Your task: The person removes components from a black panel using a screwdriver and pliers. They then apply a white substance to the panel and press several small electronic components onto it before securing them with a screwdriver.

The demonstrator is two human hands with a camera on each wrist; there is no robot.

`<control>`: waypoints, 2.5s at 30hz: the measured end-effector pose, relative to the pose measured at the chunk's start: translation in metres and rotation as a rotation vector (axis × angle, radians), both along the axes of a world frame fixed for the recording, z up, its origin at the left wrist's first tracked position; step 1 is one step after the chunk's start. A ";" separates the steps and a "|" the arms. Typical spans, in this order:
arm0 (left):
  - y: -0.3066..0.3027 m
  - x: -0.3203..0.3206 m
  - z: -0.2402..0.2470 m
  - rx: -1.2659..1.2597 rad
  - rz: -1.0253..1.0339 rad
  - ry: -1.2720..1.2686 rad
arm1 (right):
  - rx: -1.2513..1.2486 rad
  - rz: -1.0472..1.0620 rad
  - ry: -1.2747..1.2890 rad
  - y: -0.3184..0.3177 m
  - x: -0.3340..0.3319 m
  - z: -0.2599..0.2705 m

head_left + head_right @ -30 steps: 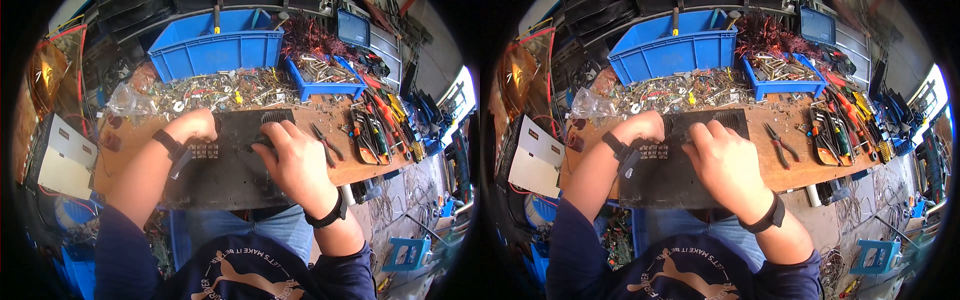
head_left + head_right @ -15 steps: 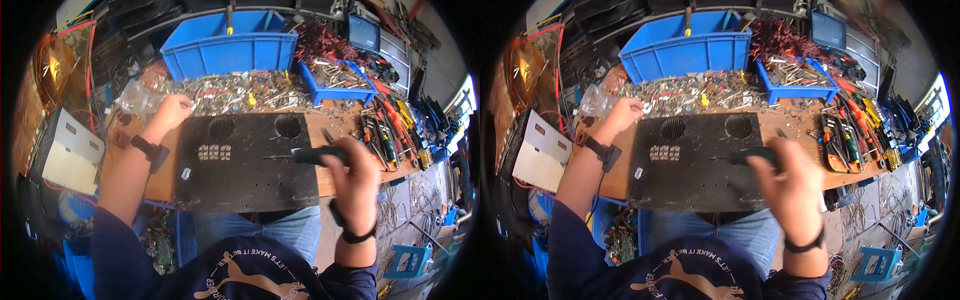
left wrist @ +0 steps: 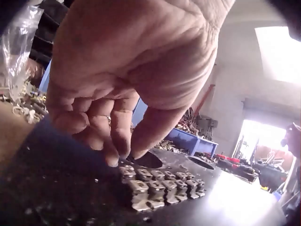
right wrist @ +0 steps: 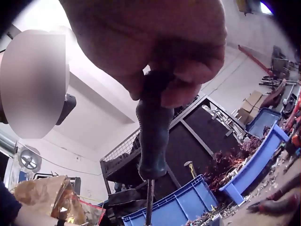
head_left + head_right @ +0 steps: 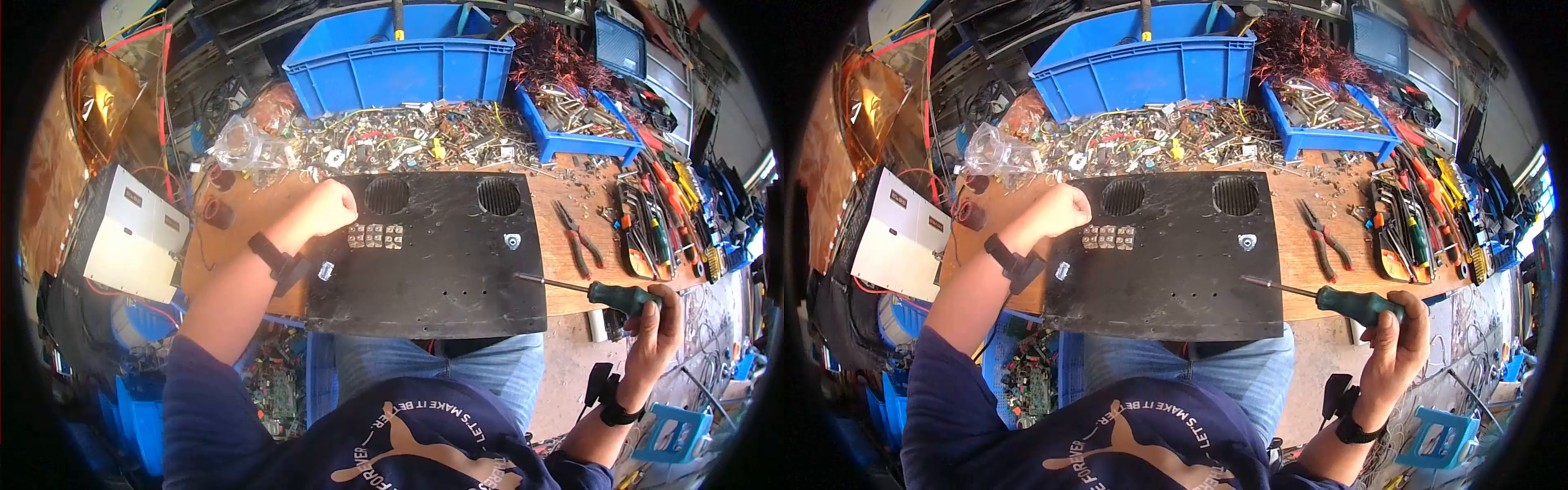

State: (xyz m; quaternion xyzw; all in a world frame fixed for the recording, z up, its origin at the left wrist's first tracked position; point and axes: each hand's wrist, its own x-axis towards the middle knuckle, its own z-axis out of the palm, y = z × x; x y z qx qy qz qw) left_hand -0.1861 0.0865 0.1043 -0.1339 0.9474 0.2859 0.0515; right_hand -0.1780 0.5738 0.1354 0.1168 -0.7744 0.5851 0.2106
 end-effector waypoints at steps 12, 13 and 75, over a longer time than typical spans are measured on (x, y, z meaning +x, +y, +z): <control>0.006 -0.030 0.009 -0.244 -0.188 -0.298 | -0.043 0.021 -0.058 0.000 0.004 -0.006; 0.009 -0.030 0.012 -0.222 -0.174 -0.304 | -0.041 0.031 -0.057 0.000 0.004 -0.006; 0.039 0.064 0.004 -0.293 -0.133 0.469 | -0.001 0.394 -0.281 -0.147 -0.073 0.002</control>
